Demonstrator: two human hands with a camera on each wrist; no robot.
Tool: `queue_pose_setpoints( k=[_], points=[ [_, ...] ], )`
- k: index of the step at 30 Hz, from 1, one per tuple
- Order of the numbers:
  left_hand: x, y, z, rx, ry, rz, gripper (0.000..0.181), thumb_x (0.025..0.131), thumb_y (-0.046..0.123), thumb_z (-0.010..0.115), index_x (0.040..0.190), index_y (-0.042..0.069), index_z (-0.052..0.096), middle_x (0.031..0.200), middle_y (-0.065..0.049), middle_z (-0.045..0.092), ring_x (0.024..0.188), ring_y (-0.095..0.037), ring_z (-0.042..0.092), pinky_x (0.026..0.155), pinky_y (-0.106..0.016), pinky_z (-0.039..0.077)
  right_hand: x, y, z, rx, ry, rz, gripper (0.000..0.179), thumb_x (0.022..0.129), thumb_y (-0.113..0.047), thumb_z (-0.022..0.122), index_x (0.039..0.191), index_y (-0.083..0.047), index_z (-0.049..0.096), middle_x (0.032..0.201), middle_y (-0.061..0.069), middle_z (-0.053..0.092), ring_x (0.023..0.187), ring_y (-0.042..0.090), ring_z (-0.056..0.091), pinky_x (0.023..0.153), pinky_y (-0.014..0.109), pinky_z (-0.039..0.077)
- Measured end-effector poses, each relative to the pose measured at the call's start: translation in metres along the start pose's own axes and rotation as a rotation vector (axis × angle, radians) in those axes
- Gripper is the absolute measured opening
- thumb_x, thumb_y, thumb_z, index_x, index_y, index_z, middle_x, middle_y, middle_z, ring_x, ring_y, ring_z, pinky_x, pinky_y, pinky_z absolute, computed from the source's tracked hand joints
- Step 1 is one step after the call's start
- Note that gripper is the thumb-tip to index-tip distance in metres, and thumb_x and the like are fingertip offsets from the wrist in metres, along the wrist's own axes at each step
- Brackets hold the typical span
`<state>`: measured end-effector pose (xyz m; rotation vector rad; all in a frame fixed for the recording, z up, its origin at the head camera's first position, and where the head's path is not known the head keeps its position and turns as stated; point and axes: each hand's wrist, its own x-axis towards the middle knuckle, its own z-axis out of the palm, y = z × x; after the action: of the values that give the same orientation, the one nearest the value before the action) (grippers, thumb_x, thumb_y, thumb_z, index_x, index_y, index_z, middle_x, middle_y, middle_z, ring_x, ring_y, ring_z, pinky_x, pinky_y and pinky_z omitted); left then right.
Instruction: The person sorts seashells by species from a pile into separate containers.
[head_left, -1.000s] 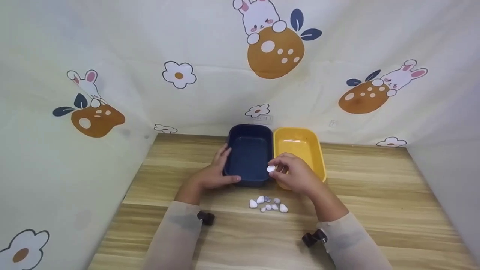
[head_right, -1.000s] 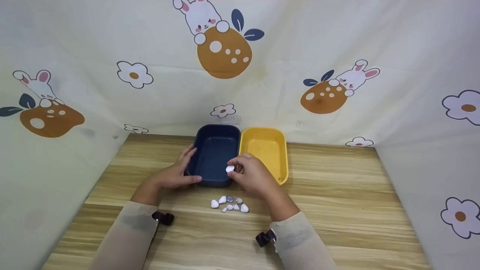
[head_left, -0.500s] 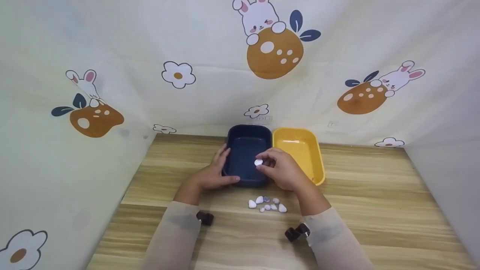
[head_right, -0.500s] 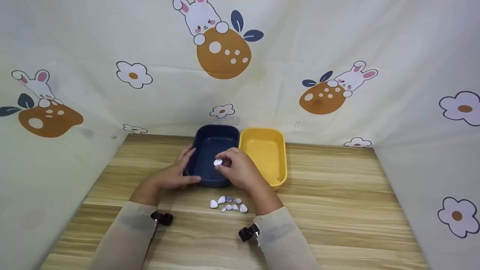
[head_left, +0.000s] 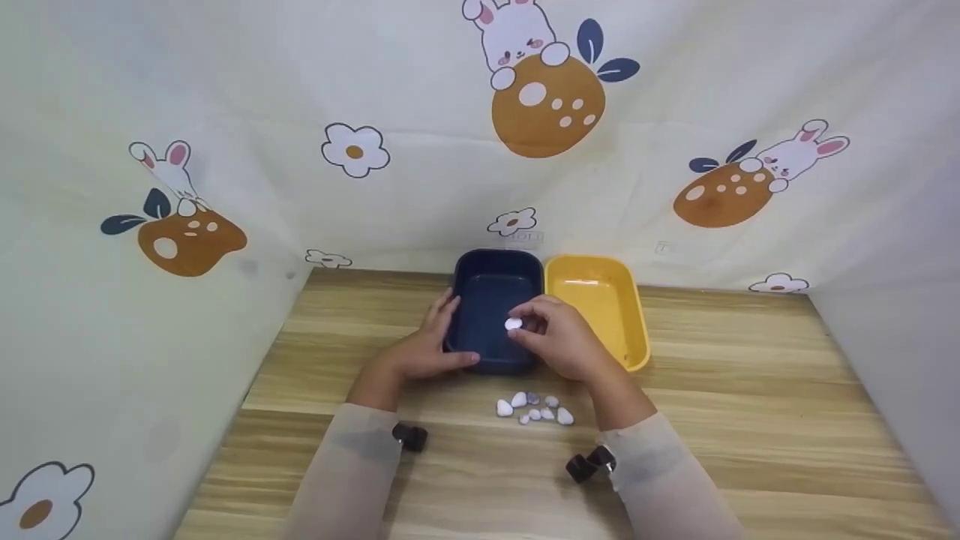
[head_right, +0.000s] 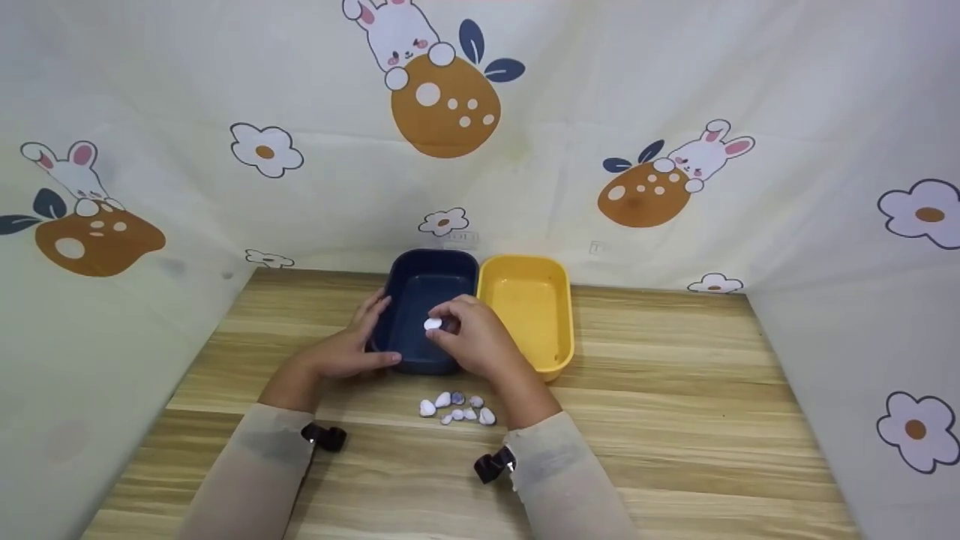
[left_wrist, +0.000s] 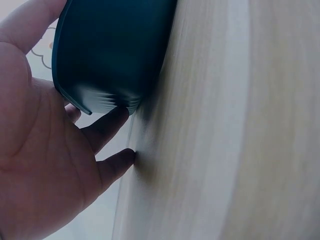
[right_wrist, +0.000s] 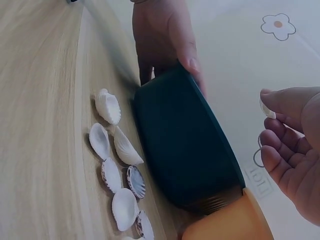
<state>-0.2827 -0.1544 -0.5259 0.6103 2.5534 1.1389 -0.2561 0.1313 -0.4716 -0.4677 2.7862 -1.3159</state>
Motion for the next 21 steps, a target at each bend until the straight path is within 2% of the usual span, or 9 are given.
queue_pose_setpoints(
  k=[9, 15, 21],
  points=[
    [-0.0016, 0.0007, -0.0005, 0.005, -0.001, 0.019, 0.122, 0.089, 0.065, 0.076, 0.174, 0.015, 0.002, 0.181, -0.002, -0.012, 0.167, -0.043, 0.010, 0.132, -0.064, 0.025, 0.0002, 0.0028, -0.0013, -0.049, 0.016, -0.044, 0.034, 0.095, -0.027, 0.084, 0.127, -0.021, 0.076, 0.123, 0.003, 0.070, 0.095, 0.016, 0.063, 0.087, 0.033, 0.057],
    [-0.0015, 0.0003, -0.0009, 0.011, -0.002, 0.009, 0.123, 0.089, 0.066, 0.075, 0.174, 0.017, 0.002, 0.181, 0.001, -0.012, 0.167, -0.041, 0.011, 0.132, -0.062, 0.026, -0.0013, 0.0018, -0.0012, -0.050, 0.004, -0.044, 0.034, 0.096, -0.027, 0.083, 0.129, -0.020, 0.076, 0.123, 0.004, 0.070, 0.094, 0.016, 0.063, 0.086, 0.034, 0.057],
    [-0.0010, 0.0005, -0.0008, 0.011, 0.001, 0.008, 0.123, 0.089, 0.067, 0.076, 0.174, 0.016, 0.003, 0.181, 0.000, -0.012, 0.167, -0.040, 0.009, 0.132, -0.062, 0.025, -0.0018, 0.0034, 0.0004, -0.056, 0.004, -0.076, 0.034, 0.096, -0.027, 0.083, 0.128, -0.018, 0.076, 0.120, 0.005, 0.071, 0.092, 0.015, 0.064, 0.084, 0.033, 0.056]
  ],
)
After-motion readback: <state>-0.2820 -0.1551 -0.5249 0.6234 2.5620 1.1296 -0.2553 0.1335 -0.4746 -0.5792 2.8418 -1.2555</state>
